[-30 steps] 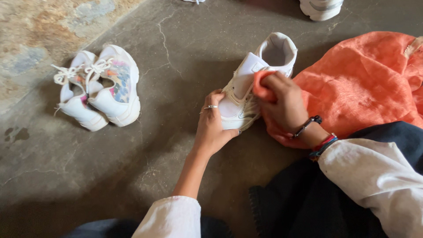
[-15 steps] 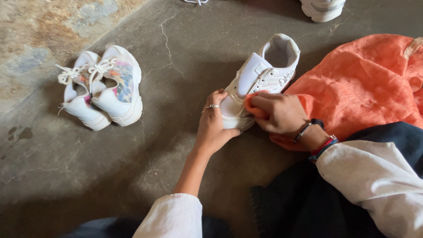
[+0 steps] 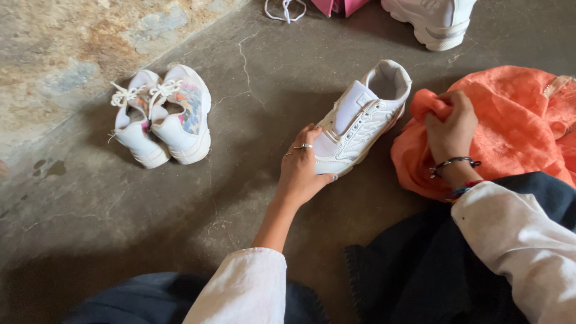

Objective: The person sits on the floor and wipes a white sneaker with an orange cloth. They rotate the shoe to clean the upper, sides, and heel areas while other shoes and a pink box remain nearby.

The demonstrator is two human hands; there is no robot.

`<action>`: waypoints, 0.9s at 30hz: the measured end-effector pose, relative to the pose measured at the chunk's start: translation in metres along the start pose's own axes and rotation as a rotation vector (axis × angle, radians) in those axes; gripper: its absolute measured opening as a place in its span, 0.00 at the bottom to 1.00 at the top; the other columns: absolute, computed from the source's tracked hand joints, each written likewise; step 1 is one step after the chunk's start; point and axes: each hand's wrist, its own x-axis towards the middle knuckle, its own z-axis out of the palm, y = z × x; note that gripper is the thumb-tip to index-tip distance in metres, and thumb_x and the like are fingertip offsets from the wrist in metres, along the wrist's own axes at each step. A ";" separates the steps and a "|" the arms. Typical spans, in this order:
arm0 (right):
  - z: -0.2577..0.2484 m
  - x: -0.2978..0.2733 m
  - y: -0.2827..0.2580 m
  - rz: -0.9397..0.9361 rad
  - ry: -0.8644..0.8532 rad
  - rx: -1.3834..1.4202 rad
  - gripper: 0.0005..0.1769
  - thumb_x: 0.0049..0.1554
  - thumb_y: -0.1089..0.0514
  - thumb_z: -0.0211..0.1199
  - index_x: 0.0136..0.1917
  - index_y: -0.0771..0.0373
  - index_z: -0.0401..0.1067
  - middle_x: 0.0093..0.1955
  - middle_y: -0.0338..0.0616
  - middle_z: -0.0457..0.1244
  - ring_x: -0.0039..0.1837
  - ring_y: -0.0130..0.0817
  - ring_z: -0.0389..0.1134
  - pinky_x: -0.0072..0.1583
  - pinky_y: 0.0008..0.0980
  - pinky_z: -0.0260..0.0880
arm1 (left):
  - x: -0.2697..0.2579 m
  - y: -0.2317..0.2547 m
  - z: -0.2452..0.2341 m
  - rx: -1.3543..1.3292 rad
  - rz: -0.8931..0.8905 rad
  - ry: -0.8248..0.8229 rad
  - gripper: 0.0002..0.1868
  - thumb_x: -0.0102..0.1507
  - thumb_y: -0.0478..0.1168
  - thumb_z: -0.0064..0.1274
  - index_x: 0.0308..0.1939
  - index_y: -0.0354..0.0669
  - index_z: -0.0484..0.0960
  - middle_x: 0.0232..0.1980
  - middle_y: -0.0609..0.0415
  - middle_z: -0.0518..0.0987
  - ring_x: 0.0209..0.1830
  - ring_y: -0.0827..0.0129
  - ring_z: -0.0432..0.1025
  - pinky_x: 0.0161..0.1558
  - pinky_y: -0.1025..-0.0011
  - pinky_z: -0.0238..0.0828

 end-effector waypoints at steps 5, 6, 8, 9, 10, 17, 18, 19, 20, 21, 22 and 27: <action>0.007 0.004 0.028 0.158 0.012 0.084 0.12 0.56 0.66 0.61 0.55 0.68 0.72 0.47 0.52 0.67 0.50 0.42 0.70 0.54 0.37 0.69 | 0.000 0.000 0.000 -0.018 -0.029 -0.015 0.55 0.42 0.40 0.76 0.68 0.43 0.59 0.74 0.41 0.64 0.71 0.46 0.64 0.67 0.54 0.62; 0.009 0.005 0.030 0.177 -0.001 0.105 0.13 0.57 0.66 0.60 0.56 0.68 0.72 0.47 0.53 0.67 0.51 0.41 0.70 0.55 0.37 0.69 | 0.000 0.000 0.000 -0.027 -0.021 -0.007 0.55 0.42 0.39 0.76 0.68 0.43 0.59 0.74 0.41 0.64 0.71 0.45 0.63 0.68 0.54 0.62; 0.013 0.007 0.032 0.218 -0.031 0.149 0.14 0.58 0.67 0.57 0.58 0.69 0.73 0.47 0.54 0.67 0.51 0.41 0.69 0.55 0.37 0.69 | 0.000 0.000 0.001 -0.044 -0.017 -0.003 0.55 0.42 0.39 0.76 0.68 0.43 0.59 0.74 0.41 0.64 0.72 0.45 0.63 0.68 0.54 0.62; 0.016 0.009 0.031 0.183 -0.046 0.172 0.17 0.58 0.67 0.56 0.60 0.68 0.73 0.49 0.53 0.68 0.53 0.39 0.70 0.57 0.36 0.69 | 0.000 0.000 0.001 -0.051 -0.016 -0.003 0.55 0.42 0.38 0.76 0.68 0.43 0.58 0.74 0.40 0.63 0.72 0.45 0.63 0.68 0.54 0.62; 0.019 0.011 0.029 0.147 -0.060 0.196 0.20 0.57 0.68 0.55 0.63 0.68 0.73 0.51 0.52 0.69 0.55 0.36 0.70 0.58 0.36 0.70 | -0.001 0.000 0.001 -0.051 -0.013 0.002 0.55 0.41 0.38 0.76 0.68 0.43 0.58 0.74 0.40 0.63 0.72 0.44 0.63 0.68 0.53 0.62; 0.043 0.001 0.003 0.107 -0.282 0.052 0.32 0.52 0.72 0.50 0.70 0.64 0.69 0.53 0.66 0.67 0.61 0.64 0.67 0.60 0.47 0.67 | 0.000 0.002 0.002 -0.076 -0.027 0.016 0.54 0.41 0.37 0.75 0.66 0.45 0.59 0.74 0.40 0.64 0.72 0.43 0.63 0.69 0.52 0.62; 0.042 -0.002 0.001 0.108 -0.288 0.034 0.32 0.52 0.73 0.50 0.70 0.64 0.68 0.54 0.67 0.66 0.61 0.65 0.66 0.60 0.49 0.66 | -0.001 0.003 0.003 -0.083 -0.033 0.019 0.54 0.41 0.37 0.75 0.66 0.45 0.59 0.74 0.40 0.63 0.72 0.43 0.63 0.69 0.52 0.62; 0.043 -0.004 -0.002 0.106 -0.292 0.020 0.31 0.52 0.73 0.50 0.69 0.64 0.68 0.54 0.69 0.66 0.62 0.67 0.65 0.60 0.51 0.66 | 0.000 0.002 0.003 -0.086 -0.033 0.018 0.54 0.42 0.37 0.75 0.66 0.45 0.59 0.74 0.40 0.63 0.72 0.43 0.63 0.69 0.52 0.62; 0.043 -0.006 -0.005 0.103 -0.295 0.005 0.31 0.52 0.73 0.50 0.68 0.64 0.67 0.54 0.70 0.66 0.62 0.69 0.64 0.60 0.53 0.66 | 0.000 0.002 0.003 -0.090 -0.033 0.016 0.53 0.42 0.36 0.75 0.66 0.45 0.59 0.74 0.40 0.63 0.72 0.42 0.63 0.69 0.52 0.62; 0.042 -0.008 -0.007 0.122 -0.305 -0.017 0.30 0.52 0.73 0.50 0.68 0.65 0.67 0.53 0.71 0.65 0.61 0.69 0.64 0.60 0.55 0.65 | 0.000 0.002 0.003 -0.093 -0.032 0.014 0.53 0.42 0.36 0.75 0.66 0.45 0.59 0.74 0.40 0.63 0.72 0.42 0.63 0.69 0.52 0.62; 0.040 -0.011 -0.009 0.140 -0.315 -0.039 0.29 0.52 0.73 0.50 0.67 0.65 0.67 0.53 0.71 0.65 0.60 0.70 0.64 0.59 0.56 0.64 | -0.001 0.002 0.003 -0.090 -0.031 0.017 0.53 0.42 0.36 0.75 0.66 0.45 0.59 0.74 0.40 0.63 0.72 0.42 0.63 0.69 0.52 0.61; 0.025 -0.031 -0.022 0.148 -0.461 -0.139 0.21 0.50 0.71 0.53 0.58 0.68 0.69 0.47 0.74 0.64 0.56 0.71 0.66 0.56 0.55 0.67 | -0.001 0.000 0.004 -0.082 -0.027 0.015 0.53 0.43 0.36 0.74 0.67 0.45 0.58 0.73 0.39 0.62 0.71 0.41 0.63 0.68 0.51 0.61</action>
